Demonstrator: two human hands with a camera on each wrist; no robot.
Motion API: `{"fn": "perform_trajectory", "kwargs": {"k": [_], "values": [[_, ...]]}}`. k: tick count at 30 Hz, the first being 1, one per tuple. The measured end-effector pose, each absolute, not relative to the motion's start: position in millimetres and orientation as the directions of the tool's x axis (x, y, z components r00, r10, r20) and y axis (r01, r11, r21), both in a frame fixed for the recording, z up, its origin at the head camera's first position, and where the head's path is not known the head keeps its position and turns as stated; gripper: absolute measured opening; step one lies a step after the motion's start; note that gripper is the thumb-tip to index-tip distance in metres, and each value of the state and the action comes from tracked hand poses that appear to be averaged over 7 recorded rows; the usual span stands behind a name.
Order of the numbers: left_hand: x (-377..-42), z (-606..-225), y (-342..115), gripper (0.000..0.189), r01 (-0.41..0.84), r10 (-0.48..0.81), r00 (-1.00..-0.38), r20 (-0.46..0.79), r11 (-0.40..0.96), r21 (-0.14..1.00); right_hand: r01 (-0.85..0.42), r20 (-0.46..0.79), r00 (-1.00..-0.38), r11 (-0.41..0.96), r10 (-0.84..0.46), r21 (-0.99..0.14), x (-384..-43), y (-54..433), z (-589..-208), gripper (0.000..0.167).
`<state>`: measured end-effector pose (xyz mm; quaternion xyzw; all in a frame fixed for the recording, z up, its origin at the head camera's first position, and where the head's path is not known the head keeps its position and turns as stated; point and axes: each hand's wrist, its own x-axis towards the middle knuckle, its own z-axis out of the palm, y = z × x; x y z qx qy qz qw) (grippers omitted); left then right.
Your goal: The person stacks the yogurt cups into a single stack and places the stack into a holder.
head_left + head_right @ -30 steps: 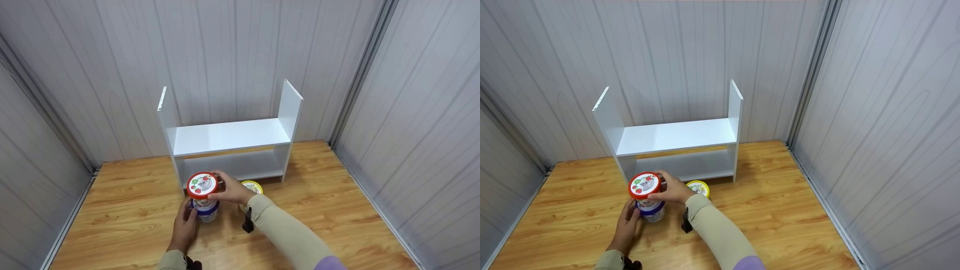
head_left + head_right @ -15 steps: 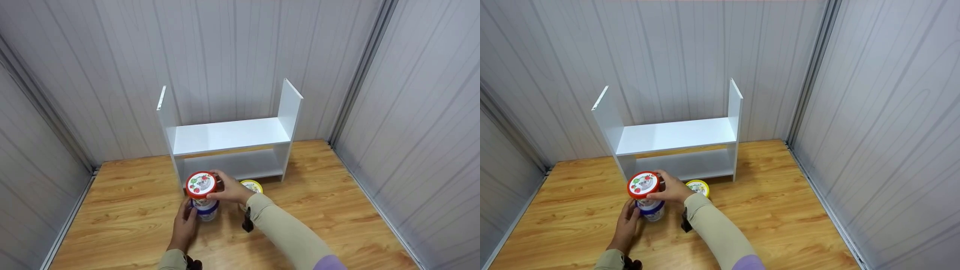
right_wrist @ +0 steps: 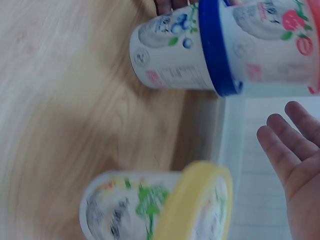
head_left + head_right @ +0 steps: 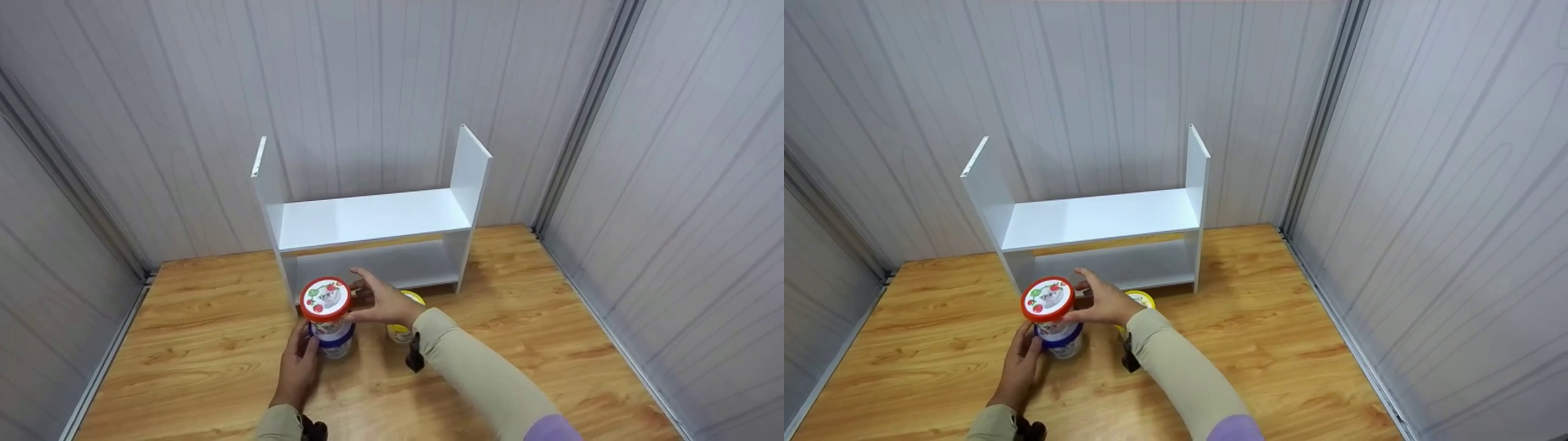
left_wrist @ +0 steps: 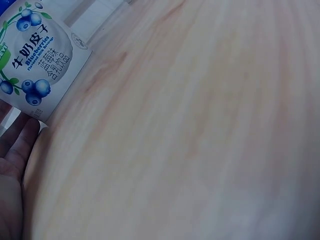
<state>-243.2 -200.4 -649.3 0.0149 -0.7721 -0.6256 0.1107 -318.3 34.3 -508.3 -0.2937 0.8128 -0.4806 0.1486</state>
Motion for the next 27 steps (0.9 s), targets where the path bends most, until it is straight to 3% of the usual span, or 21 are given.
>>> {"fn": "perform_trajectory", "kwargs": {"k": [15,27], "values": [[-244,-648,-199,0.053,0.090,-0.177,-0.976,0.123,0.184,0.979,-0.457,0.114,-0.766,0.411,-0.633,-0.789,-321,93,-488,0.087],[-243,-650,-200,0.052,0.111,-0.174,-0.975,0.141,0.172,0.979,-0.429,0.125,-0.789,0.396,-0.601,-0.812,-326,124,-501,0.085]]}}
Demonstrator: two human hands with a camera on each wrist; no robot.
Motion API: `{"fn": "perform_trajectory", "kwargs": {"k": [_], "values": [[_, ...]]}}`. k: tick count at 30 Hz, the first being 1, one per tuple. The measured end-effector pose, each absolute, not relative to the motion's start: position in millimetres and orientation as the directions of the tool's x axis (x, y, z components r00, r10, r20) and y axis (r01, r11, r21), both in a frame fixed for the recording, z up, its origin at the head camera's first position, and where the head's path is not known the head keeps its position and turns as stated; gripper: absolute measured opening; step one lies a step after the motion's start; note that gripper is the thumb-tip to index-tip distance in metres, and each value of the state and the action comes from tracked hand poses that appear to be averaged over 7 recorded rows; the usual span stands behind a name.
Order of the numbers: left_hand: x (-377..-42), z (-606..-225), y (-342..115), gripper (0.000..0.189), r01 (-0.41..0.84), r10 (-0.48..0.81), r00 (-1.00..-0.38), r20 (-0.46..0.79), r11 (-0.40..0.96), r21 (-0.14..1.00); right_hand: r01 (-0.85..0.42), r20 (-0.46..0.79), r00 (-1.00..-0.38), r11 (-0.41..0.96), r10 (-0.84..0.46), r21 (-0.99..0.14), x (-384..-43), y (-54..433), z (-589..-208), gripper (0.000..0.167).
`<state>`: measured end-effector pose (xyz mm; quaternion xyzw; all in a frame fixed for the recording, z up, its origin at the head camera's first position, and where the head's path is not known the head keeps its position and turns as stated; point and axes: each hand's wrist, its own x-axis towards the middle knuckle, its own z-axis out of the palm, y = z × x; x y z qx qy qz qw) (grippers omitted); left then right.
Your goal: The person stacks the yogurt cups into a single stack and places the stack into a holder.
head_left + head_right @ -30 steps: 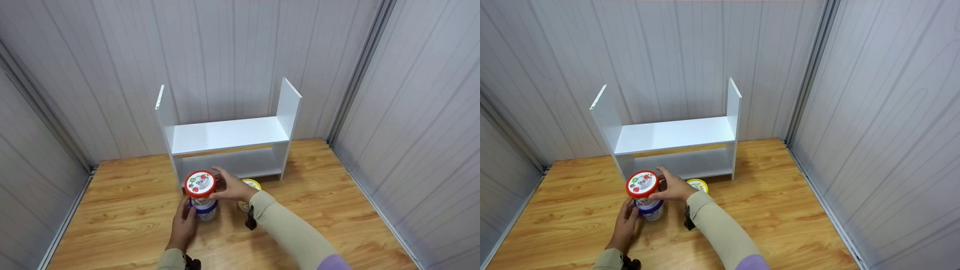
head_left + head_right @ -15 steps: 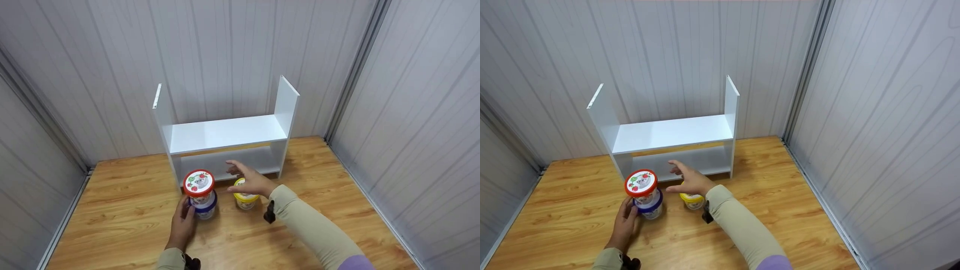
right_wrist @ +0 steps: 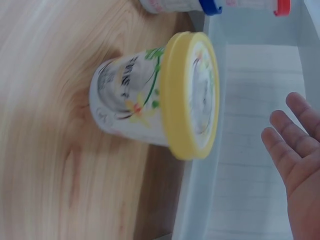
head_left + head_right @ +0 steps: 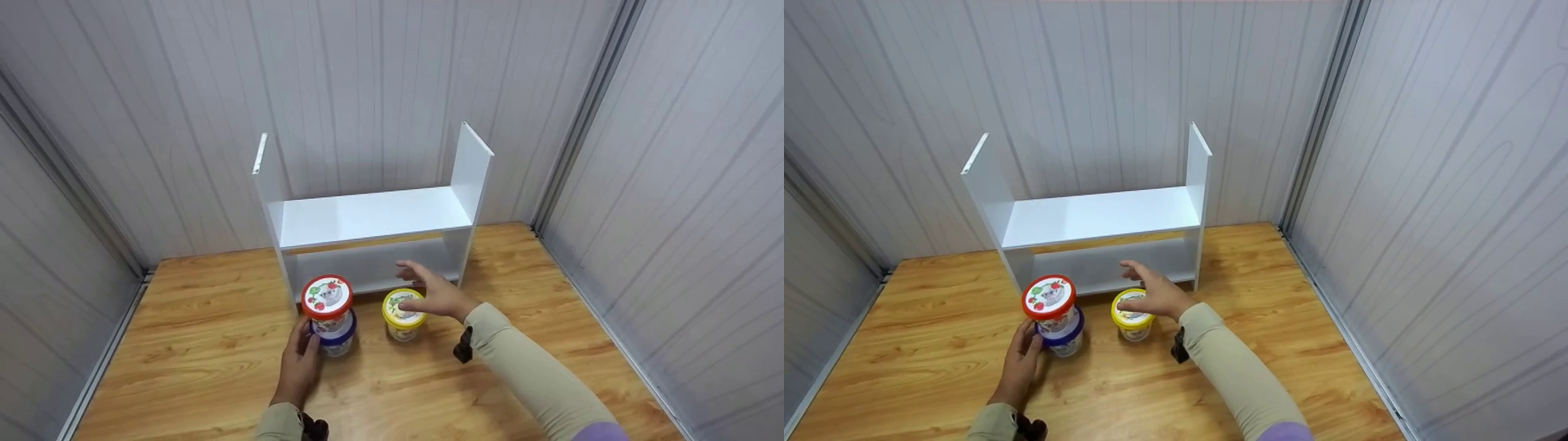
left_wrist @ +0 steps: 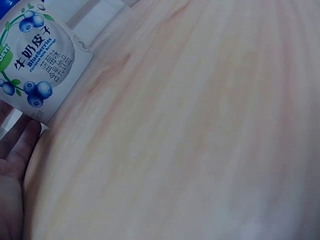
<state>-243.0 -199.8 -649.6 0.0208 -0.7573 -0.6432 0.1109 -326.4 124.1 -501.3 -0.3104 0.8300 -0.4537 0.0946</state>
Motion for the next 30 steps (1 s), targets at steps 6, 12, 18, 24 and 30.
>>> {"fn": "perform_trajectory", "kwargs": {"k": [6,12,18,24,30], "values": [[-244,-649,-201,0.051,0.129,-0.154,-0.976,0.153,0.155,0.980,-0.407,0.118,-0.804,0.395,-0.583,-0.824,-329,135,-514,0.083],[-243,-647,-201,0.050,0.084,-0.162,-0.981,0.111,0.164,0.983,-0.389,0.113,-0.823,0.406,-0.557,-0.827,-331,142,-528,0.083],[-243,-648,-202,0.052,0.050,-0.157,-0.985,0.073,0.144,0.988,-0.369,0.083,-0.837,0.447,-0.541,-0.815,-333,147,-538,0.087],[-244,-649,-203,0.051,0.039,-0.155,-0.986,0.064,0.160,0.986,-0.333,0.045,-0.851,0.470,-0.524,-0.818,-333,149,-548,0.089],[-243,-649,-202,0.051,0.051,-0.150,-0.986,0.073,0.149,0.988,-0.312,0.031,-0.850,0.456,-0.525,-0.834,-335,150,-558,0.091]]}}
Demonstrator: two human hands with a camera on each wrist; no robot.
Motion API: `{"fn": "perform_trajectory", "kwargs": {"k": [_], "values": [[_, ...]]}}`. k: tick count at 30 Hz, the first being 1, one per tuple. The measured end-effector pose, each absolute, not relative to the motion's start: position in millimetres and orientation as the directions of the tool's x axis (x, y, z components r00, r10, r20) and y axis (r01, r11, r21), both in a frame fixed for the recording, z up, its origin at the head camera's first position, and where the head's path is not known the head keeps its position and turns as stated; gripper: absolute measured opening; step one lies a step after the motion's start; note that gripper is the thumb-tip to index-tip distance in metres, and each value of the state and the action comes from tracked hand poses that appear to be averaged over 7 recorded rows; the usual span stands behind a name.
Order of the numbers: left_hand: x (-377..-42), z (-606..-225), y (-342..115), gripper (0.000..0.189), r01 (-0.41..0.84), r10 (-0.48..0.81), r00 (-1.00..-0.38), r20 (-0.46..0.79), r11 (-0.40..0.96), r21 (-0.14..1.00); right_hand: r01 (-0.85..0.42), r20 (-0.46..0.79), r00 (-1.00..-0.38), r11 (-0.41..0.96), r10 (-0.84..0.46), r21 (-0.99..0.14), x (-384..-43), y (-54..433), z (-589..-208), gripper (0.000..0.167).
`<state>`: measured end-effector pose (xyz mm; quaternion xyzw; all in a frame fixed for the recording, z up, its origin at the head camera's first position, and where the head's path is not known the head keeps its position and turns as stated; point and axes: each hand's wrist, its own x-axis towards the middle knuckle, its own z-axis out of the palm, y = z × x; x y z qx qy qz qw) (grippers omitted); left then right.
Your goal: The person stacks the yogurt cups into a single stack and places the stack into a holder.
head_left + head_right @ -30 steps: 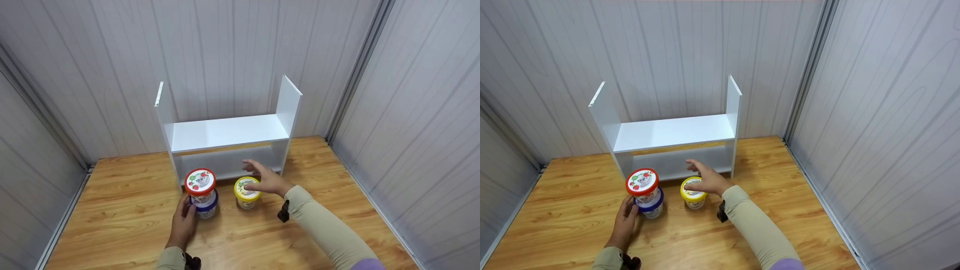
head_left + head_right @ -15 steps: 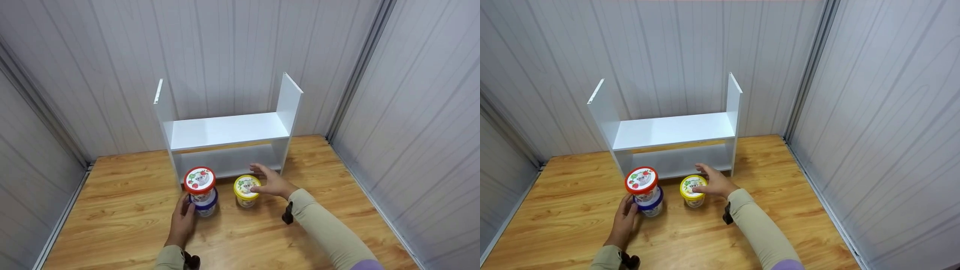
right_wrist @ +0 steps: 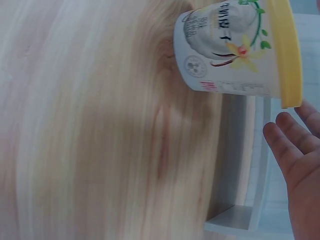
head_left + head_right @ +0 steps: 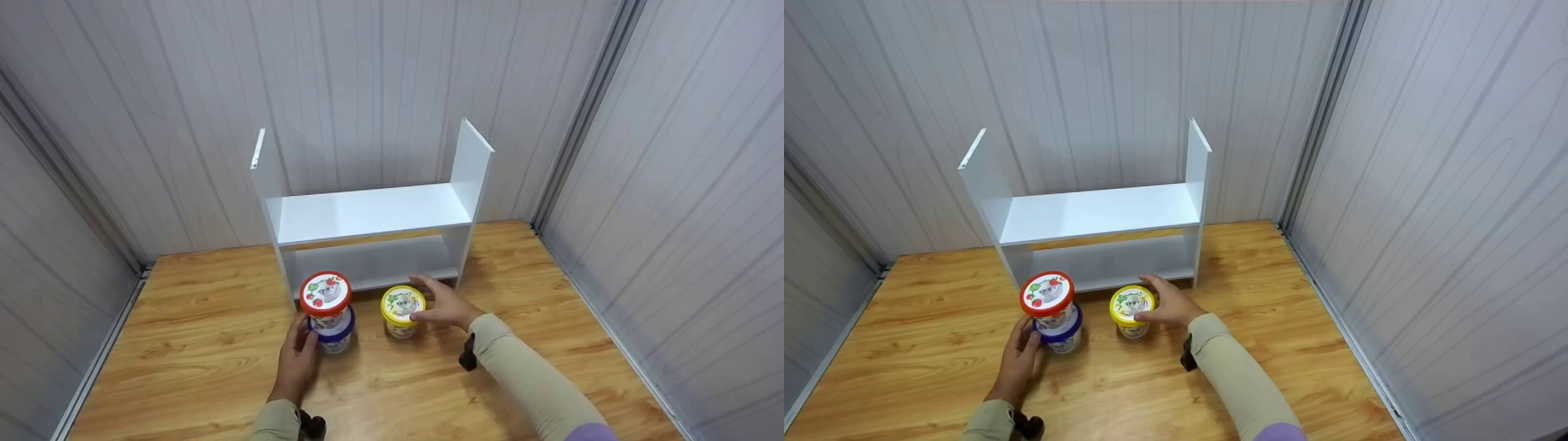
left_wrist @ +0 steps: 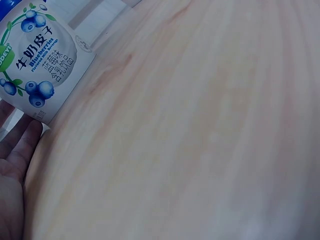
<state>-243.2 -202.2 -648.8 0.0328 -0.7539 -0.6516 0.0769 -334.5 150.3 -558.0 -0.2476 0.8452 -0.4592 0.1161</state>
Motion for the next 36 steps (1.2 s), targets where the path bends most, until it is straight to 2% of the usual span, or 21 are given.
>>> {"fn": "perform_trajectory", "kwargs": {"k": [8,36], "values": [[-241,-646,-202,0.052,0.137,-0.138,-0.978,0.157,0.145,0.980,-0.289,0.020,-0.840,0.416,-0.542,-0.862,-334,149,-568,0.094],[-241,-648,-201,0.053,0.076,-0.149,-0.984,0.094,0.122,0.990,-0.210,-0.040,-0.856,0.416,-0.516,-0.885,-330,150,-583,0.100]]}}
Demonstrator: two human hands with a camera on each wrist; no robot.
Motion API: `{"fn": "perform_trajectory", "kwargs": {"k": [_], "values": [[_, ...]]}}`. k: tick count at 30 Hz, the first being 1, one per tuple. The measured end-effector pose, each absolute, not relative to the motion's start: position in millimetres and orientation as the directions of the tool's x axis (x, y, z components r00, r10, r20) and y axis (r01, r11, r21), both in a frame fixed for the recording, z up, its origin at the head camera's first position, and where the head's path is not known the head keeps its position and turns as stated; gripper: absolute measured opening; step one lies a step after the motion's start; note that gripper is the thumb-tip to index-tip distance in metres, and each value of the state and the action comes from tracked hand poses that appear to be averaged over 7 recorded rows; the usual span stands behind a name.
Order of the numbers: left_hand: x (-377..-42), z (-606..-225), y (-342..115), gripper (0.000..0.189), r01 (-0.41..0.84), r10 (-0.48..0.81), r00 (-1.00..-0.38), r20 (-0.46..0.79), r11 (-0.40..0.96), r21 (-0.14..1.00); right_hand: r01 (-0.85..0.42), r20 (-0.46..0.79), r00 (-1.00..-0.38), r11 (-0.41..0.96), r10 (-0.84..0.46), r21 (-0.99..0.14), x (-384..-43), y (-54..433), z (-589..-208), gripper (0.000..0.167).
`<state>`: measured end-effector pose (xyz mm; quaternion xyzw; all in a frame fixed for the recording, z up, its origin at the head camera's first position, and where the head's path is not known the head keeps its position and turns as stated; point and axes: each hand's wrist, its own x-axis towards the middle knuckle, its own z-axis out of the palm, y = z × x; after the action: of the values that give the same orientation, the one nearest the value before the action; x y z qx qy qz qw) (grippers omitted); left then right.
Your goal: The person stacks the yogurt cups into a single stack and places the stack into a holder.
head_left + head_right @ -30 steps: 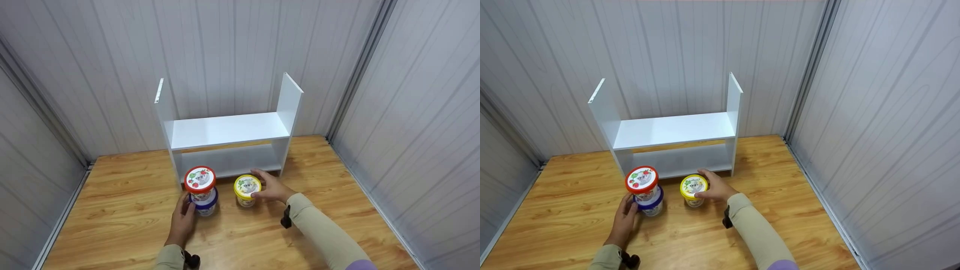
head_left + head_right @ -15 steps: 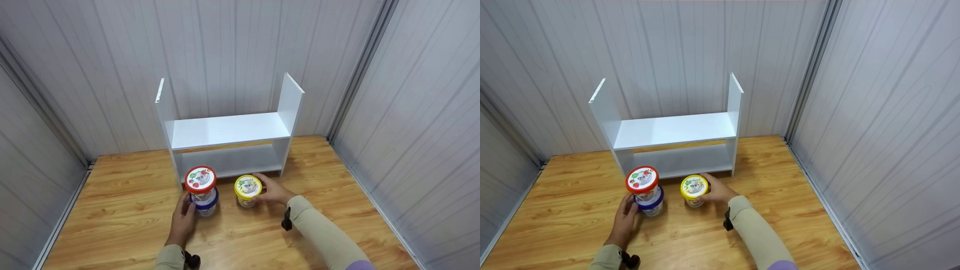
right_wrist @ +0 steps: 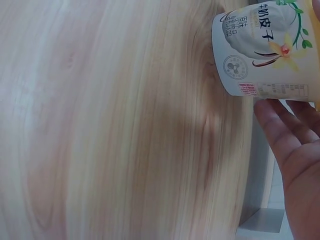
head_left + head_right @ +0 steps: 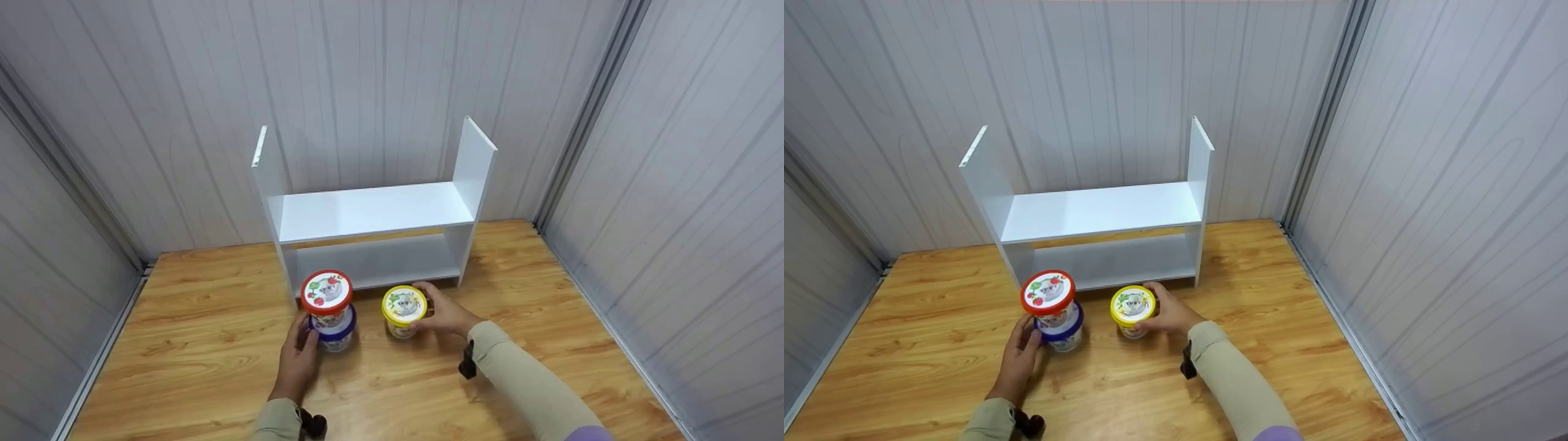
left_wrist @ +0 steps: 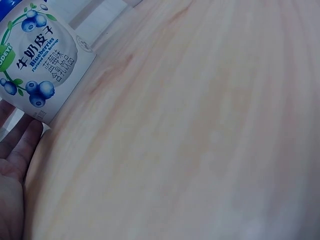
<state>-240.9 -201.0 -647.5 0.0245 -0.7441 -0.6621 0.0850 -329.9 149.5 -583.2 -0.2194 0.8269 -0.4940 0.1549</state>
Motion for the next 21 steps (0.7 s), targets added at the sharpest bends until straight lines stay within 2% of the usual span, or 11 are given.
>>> {"fn": "perform_trajectory", "kwargs": {"k": [4,10,21], "values": [[-240.4,-646.3,-200.3,0.052,0.079,-0.146,-0.985,0.095,0.109,0.991,-0.214,-0.037,-0.852,0.410,-0.523,-0.887,-328.7,152.3,-583.7,0.102],[-241.3,-649.2,-201.4,0.050,0.105,-0.145,-0.982,0.119,0.099,0.990,-0.243,-0.009,-0.840,0.390,-0.543,-0.888,-327.7,154.3,-583.5,0.095],[-241.1,-650.4,-201.2,0.052,0.076,-0.151,-0.984,0.093,0.115,0.990,-0.221,-0.010,-0.860,0.390,-0.511,-0.894,-326.9,154.9,-583.1,0.092]]}}
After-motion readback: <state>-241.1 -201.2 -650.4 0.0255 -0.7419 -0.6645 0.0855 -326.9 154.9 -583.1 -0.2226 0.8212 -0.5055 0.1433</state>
